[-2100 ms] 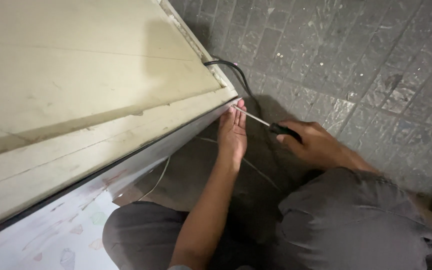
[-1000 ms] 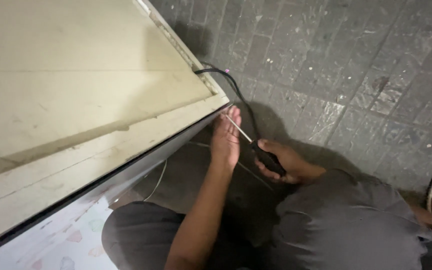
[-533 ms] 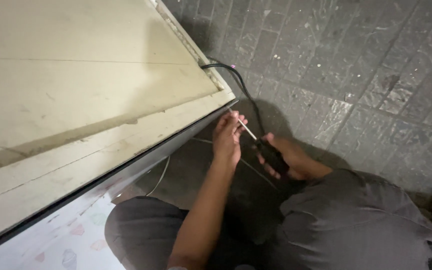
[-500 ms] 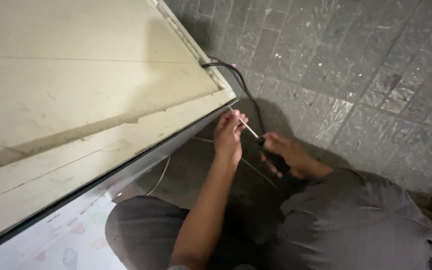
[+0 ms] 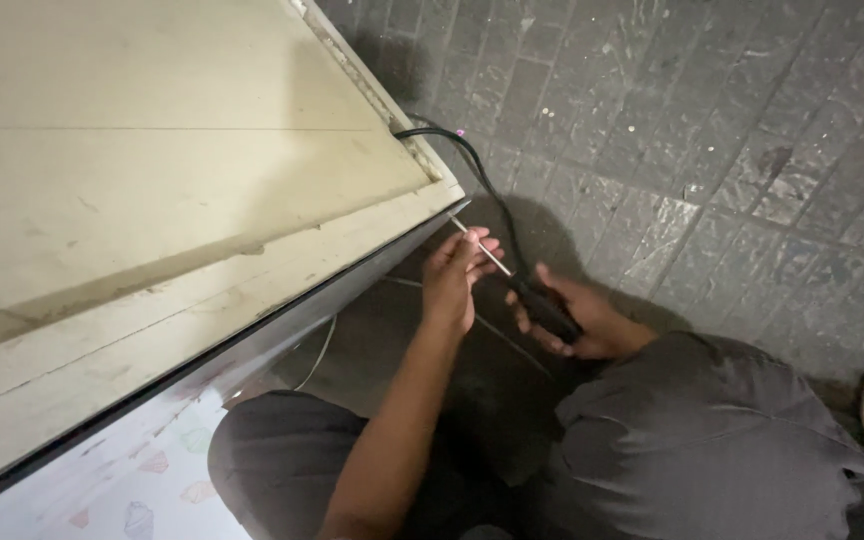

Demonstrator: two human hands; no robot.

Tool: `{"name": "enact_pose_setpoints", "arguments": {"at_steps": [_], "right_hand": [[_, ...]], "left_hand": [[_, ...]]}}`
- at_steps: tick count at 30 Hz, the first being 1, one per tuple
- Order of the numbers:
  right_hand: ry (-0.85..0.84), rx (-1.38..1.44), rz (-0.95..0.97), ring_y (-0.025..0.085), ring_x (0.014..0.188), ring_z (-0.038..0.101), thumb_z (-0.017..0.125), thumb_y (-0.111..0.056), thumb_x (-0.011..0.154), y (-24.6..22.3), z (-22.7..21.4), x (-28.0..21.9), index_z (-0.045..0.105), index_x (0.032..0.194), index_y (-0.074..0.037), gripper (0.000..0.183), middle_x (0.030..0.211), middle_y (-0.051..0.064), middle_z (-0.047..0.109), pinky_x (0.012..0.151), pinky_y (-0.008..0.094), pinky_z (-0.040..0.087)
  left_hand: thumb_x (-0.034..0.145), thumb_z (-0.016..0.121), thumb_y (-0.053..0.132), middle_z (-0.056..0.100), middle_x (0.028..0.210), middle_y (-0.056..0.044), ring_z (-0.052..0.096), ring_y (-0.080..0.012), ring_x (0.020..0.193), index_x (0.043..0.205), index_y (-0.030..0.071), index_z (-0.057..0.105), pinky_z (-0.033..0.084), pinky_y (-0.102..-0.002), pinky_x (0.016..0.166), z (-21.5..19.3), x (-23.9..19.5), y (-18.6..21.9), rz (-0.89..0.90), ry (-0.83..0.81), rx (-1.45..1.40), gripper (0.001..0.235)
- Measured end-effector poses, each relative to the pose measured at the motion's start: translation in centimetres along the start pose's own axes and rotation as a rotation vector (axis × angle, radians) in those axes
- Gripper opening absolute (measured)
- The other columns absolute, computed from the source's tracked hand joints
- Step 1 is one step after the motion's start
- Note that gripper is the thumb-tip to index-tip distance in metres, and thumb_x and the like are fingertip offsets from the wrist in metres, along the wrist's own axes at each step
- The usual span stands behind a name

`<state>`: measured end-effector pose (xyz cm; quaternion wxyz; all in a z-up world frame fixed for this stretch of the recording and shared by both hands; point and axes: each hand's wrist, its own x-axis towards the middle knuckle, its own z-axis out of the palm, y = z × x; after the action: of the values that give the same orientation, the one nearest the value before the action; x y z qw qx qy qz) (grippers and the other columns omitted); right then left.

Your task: The person assembles a freezer door by attaching a decorative panel and securing it with screws. They use a screwdriver to fasten screws along the top and side edges of the door, then reposition the door and continue fastening screws on the lower side.

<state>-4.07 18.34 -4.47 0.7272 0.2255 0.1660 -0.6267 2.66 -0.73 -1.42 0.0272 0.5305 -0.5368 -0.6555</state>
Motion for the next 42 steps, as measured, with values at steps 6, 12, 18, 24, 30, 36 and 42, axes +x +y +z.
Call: {"name": "enact_pose_setpoints", "arguments": {"at_steps": [6,12,18,24,30,36,42], "right_hand": [[0.385,-1.085,-0.258,0.031,0.077,0.073,0.083,-0.046,0.084,-0.5,0.8,-1.7,0.054,0.139,-0.017,0.069,0.116,0.018,0.068,0.063,0.045,0.061],[-0.025,-0.183,-0.128,0.020,0.043,0.051,0.052,-0.052,0.101,1.7,-0.7,0.2,0.061,0.119,-0.012,0.044,0.080,0.014,0.068,0.032,0.028,0.034],[0.104,-0.251,-0.204,0.027,0.048,0.051,0.049,-0.051,0.100,1.7,0.3,0.2,0.038,0.141,-0.013,0.057,0.088,0.020,0.059,0.034,0.033,0.029],[0.473,-0.915,-0.372,0.031,0.140,0.052,0.073,-0.043,0.096,1.9,1.7,-0.2,0.058,0.144,-0.013,0.059,0.146,0.013,0.060,0.120,0.045,0.038],[-0.227,0.121,-0.004,0.011,0.046,0.047,0.052,-0.047,0.104,0.7,3.2,-1.4,0.065,0.096,-0.006,0.044,0.080,0.005,0.065,0.032,0.019,0.029],[0.223,-0.392,-0.357,0.025,0.042,0.054,0.080,-0.016,0.091,2.2,0.4,1.1,0.055,0.116,-0.012,0.036,0.079,0.010,0.059,0.026,0.032,0.036],[0.185,-0.135,-0.253,0.031,0.049,0.059,0.066,-0.030,0.101,1.8,2.2,0.8,0.056,0.112,-0.008,0.027,0.073,0.018,0.066,0.038,0.037,0.042]], "left_hand": [[0.093,0.077,0.025,0.077,0.095,-0.022,0.078,-0.0299,0.083,0.108,0.005,0.076,0.061,-0.031,0.069,1.0,0.0,-0.4,0.025,0.176,-0.067,0.025],[0.085,0.085,0.025,0.075,0.080,-0.018,0.074,-0.0236,0.069,0.089,0.010,0.065,0.057,-0.027,0.059,1.3,0.5,-0.5,0.008,0.298,-0.063,0.025],[0.082,0.088,0.027,0.073,0.077,-0.018,0.072,-0.0235,0.064,0.085,0.009,0.066,0.054,-0.027,0.054,2.1,0.4,0.4,0.025,0.346,-0.057,0.029],[0.091,0.082,0.030,0.074,0.091,-0.014,0.075,-0.0233,0.086,0.098,0.013,0.068,0.062,-0.032,0.076,1.2,0.4,0.7,-0.006,0.211,-0.186,0.023],[0.099,0.060,-0.004,0.065,0.134,-0.026,0.053,-0.0380,0.138,0.117,-0.011,0.067,0.038,-0.053,0.122,-2.8,2.7,-0.6,-0.066,-0.054,-1.023,0.021],[0.088,0.061,-0.018,0.061,0.130,-0.037,0.053,-0.0478,0.135,0.119,-0.021,0.059,0.042,-0.054,0.120,-3.2,3.5,0.3,-0.032,-0.009,-1.104,0.032],[0.087,0.059,-0.021,0.060,0.130,-0.039,0.055,-0.0486,0.132,0.119,-0.021,0.058,0.044,-0.054,0.119,-3.2,3.3,0.5,-0.074,0.010,-1.130,0.032]]}}
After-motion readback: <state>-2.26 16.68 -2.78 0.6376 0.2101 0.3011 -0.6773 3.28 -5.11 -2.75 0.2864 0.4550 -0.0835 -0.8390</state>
